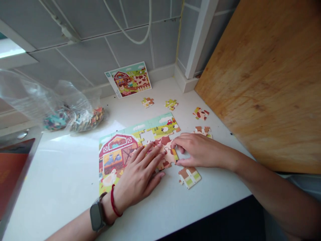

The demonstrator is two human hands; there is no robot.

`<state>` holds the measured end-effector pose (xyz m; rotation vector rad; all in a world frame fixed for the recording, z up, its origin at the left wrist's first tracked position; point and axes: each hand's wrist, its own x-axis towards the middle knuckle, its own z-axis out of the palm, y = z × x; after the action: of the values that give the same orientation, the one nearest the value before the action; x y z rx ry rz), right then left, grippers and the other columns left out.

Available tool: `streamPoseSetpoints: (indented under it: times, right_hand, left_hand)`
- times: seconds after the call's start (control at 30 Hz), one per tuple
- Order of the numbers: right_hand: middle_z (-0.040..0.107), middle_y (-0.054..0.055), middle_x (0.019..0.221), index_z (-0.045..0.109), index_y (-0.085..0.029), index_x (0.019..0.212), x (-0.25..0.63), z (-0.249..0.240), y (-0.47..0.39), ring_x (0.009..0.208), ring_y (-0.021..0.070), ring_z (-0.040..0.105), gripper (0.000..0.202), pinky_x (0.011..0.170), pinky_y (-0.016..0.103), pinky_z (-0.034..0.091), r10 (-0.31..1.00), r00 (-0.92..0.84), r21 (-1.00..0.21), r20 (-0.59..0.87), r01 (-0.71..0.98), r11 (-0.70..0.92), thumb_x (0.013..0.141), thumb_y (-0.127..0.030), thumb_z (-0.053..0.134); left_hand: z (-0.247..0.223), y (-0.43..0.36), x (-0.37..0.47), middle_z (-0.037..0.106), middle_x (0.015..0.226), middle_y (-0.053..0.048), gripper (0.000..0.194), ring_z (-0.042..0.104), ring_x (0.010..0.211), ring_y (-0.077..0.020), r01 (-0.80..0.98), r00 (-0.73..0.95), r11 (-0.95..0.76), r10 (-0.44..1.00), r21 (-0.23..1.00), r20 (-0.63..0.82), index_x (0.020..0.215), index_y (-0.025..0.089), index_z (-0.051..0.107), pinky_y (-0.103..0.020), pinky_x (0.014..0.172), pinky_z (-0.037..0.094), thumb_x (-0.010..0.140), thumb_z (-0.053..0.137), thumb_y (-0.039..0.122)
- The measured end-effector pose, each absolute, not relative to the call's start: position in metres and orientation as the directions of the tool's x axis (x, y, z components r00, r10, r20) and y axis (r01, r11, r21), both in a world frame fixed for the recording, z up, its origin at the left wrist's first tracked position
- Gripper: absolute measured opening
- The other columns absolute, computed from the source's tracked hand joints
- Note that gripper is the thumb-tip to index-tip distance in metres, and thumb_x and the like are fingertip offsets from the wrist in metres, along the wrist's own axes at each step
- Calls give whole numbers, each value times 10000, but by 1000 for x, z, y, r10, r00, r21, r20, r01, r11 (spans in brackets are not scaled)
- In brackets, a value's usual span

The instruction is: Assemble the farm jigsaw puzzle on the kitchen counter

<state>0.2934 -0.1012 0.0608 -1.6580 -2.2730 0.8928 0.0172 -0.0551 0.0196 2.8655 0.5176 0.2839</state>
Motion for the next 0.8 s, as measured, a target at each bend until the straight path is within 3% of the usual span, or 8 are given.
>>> streamPoseSetpoints:
  times: [0.23, 0.53, 0.63, 0.8]
  right_hand:
    - [693, 7, 917, 642, -218, 946, 290, 61, -104, 902, 218, 654, 261, 781, 312, 445, 929, -304, -568, -213, 812, 135, 803, -280, 851]
    - [705, 38, 996, 622, -210, 936, 286, 61, -106, 934, 236, 656, 395, 803, 328, 454, 948, -232, -532, -219, 843, 83, 727, -329, 935]
    - [716, 36, 1005, 630, -208, 922, 287, 63, -106, 918, 219, 659, 339, 763, 307, 450, 949, -222, -587, -221, 808, 52, 739, -274, 908]
    - [750, -4, 847, 683, -199, 926, 284, 59, -105, 767, 156, 696, 142, 702, 266, 482, 927, -188, -784, -325, 601, -153, 836, -172, 789]
  left_hand:
    - [22, -55, 20, 535, 1600, -136, 593, 421, 1535, -303, 372, 867, -835, 469, 405, 170, 1609, 149, 352, -526, 1213, 403, 1059, 525, 285]
    - [19, -56, 20, 547, 1586, -137, 580, 452, 1516, -298, 370, 858, -831, 477, 416, 189, 1596, 181, 354, -530, 1216, 406, 1059, 536, 303]
    - [19, -56, 20, 558, 1572, -148, 579, 462, 1510, -305, 376, 853, -831, 483, 409, 198, 1587, 181, 364, -535, 1209, 414, 1054, 551, 307]
    - [19, -57, 21, 596, 1523, -172, 538, 496, 1484, -312, 376, 844, -836, 487, 400, 224, 1538, 164, 411, -529, 1189, 436, 1044, 569, 308]
